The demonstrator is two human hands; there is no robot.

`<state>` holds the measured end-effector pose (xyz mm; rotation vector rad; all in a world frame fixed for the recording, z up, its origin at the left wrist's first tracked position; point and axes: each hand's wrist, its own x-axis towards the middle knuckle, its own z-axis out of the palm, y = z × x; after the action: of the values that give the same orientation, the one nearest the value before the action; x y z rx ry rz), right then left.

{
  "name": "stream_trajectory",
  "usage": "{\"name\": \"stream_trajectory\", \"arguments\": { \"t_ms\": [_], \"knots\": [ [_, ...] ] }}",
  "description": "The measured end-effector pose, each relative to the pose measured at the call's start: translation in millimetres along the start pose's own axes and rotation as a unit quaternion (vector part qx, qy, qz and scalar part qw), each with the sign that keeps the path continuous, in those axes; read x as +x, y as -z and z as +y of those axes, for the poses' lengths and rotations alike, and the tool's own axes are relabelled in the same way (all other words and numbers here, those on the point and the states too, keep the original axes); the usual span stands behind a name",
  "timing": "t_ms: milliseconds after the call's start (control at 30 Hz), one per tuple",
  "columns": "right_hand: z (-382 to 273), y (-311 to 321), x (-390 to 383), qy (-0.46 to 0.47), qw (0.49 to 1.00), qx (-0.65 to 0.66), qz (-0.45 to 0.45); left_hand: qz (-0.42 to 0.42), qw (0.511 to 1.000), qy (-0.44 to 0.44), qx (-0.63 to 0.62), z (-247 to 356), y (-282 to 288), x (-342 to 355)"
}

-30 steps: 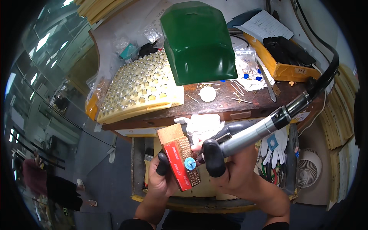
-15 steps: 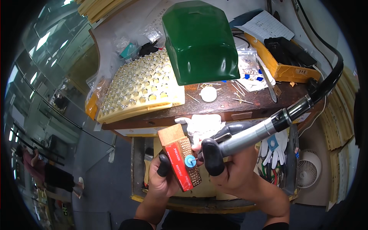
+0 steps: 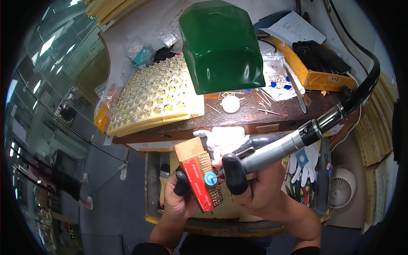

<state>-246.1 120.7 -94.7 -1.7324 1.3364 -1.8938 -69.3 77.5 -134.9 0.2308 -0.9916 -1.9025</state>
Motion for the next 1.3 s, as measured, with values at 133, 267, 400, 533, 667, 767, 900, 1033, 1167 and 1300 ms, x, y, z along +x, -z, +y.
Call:
{"name": "stream_trajectory", "arguments": {
  "t_ms": [133, 267, 400, 533, 667, 767, 900, 1033, 1167, 1300],
  "knots": [
    [0.6, 4.8, 2.3, 0.058, 0.998, -0.030, -0.015, 0.001, 0.998, 0.001, 0.059, 0.3, -2.5, -0.7],
    [0.9, 2.3, -0.2, 0.035, 0.999, 0.004, -0.001, 0.003, 0.998, 0.000, 0.064, 0.8, -3.1, 0.0],
    [-0.6, 2.4, 1.9, 0.031, 0.999, -0.010, 0.003, -0.003, 0.999, 0.006, 0.050, 0.7, -4.4, 1.2],
    [4.9, -0.1, -2.2, 0.016, 1.000, 0.016, -0.006, -0.012, 0.999, 0.005, 0.048, 1.2, -0.9, 0.0],
    [6.1, 0.0, -3.1, 0.030, 1.000, 0.000, -0.005, 0.009, 1.000, 0.000, 0.007, 0.4, -1.0, 0.4],
    [2.2, 1.5, -2.1, 0.019, 1.000, -0.009, -0.013, 0.008, 1.000, -0.004, 0.011, 0.8, -1.7, 0.6],
    [-0.9, 5.4, 0.6, 0.033, 0.999, -0.021, -0.027, -0.004, 0.999, 0.005, 0.037, 1.9, -3.4, 1.0],
    [0.5, 3.9, -0.6, 0.019, 1.000, -0.014, -0.018, -0.008, 0.998, 0.009, 0.055, 1.4, -2.1, 0.7],
    [-0.6, 7.8, -0.9, 0.030, 0.999, -0.024, -0.030, -0.003, 0.998, 0.003, 0.061, 1.4, -7.3, 0.1],
    [0.1, 5.5, 1.3, 0.027, 0.999, -0.016, -0.023, -0.007, 0.998, 0.007, 0.058, 1.7, -4.9, 1.4]
  ]
}}
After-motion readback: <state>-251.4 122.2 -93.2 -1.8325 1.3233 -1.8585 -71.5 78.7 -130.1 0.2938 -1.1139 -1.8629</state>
